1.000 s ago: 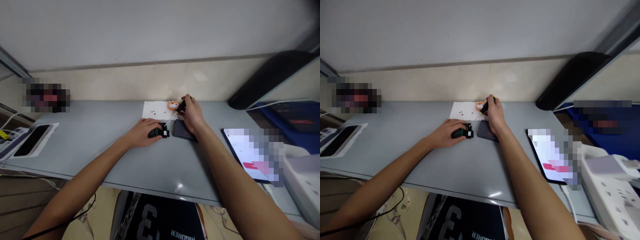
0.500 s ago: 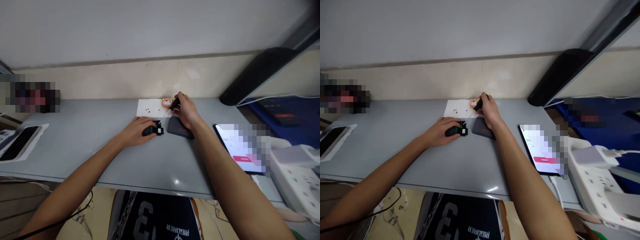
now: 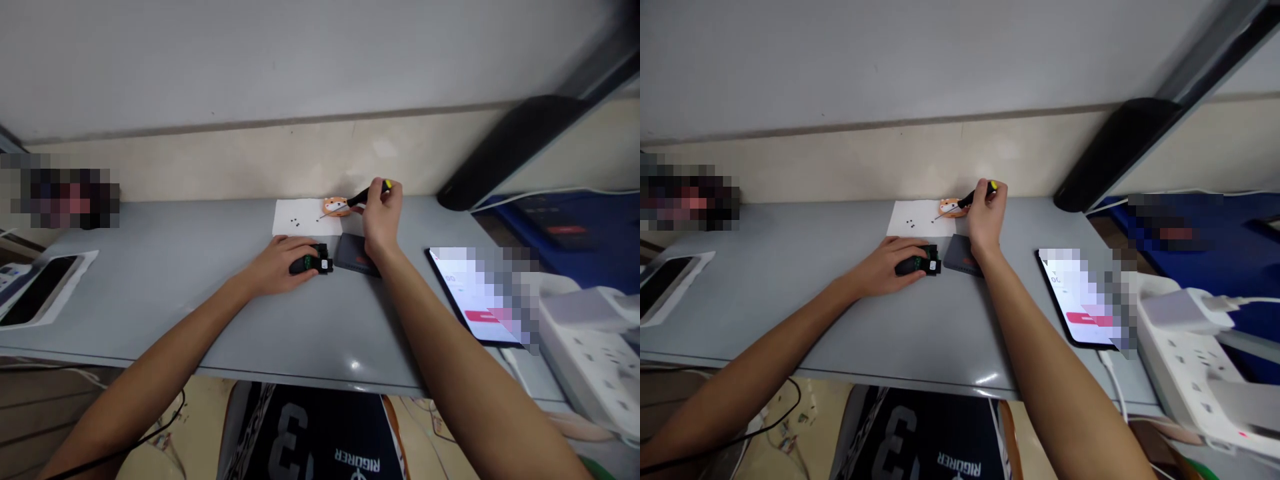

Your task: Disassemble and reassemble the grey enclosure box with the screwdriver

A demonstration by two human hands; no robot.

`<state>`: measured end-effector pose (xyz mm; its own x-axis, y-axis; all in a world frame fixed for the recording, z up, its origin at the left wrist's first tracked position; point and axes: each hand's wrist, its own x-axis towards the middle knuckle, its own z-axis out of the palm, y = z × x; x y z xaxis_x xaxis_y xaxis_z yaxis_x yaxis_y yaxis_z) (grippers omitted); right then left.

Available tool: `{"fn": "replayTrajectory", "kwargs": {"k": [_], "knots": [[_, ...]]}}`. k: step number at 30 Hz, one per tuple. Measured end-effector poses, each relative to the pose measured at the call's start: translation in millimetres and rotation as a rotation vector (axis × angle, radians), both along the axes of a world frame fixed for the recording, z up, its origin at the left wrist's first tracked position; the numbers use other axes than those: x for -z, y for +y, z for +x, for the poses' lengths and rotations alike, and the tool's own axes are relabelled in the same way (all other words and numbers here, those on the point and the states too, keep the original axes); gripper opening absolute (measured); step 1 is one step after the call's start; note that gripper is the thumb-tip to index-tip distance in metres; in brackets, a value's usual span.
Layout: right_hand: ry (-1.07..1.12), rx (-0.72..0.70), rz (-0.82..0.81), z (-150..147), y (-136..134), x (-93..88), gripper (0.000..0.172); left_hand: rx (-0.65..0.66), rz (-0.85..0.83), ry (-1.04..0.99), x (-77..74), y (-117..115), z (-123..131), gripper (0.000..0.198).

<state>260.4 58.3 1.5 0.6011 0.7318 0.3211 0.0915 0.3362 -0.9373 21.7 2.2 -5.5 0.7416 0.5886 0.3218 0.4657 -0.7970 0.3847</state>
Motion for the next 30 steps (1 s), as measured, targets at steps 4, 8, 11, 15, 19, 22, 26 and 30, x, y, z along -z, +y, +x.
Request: {"fn": "replayTrajectory", "kwargs": {"k": [4,8,11,15,19,22,26,30], "knots": [[-0.008,-0.014,-0.011,0,1,1.9,0.046,-0.014,0.016,-0.006,0.6,0,-2,0.028],[-0.008,-0.016,-0.020,-2,-2,-0.1,0.043,-0.065,0.028,-0.024,-3.8,-4,-3,0.028],[0.023,-0.027,-0.025,-4,-5,-5.8,0.042,-0.163,0.045,-0.088,-7.7,-4,-1,0.024],[0.058,-0.083,-0.044,-10,-10,-16.0,0.043,-0.428,0.070,-0.236,-7.1,3,-2,0.018],[0.136,-0.185,-0.058,-19,-16,-23.4,0.045,-0.477,0.074,-0.264,-3.1,9,-6,0.012],[0.187,-0.241,-0.062,-25,-19,-25.4,0.046,-0.461,0.094,-0.245,-2.6,7,-4,0.013],[0.234,-0.281,-0.076,-31,-19,-23.7,0.047,-0.460,0.135,-0.241,-2.4,3,0,0.012],[0.282,-0.316,-0.094,-35,-19,-21.4,0.048,-0.431,0.155,-0.286,0.2,5,1,0.011]]}}
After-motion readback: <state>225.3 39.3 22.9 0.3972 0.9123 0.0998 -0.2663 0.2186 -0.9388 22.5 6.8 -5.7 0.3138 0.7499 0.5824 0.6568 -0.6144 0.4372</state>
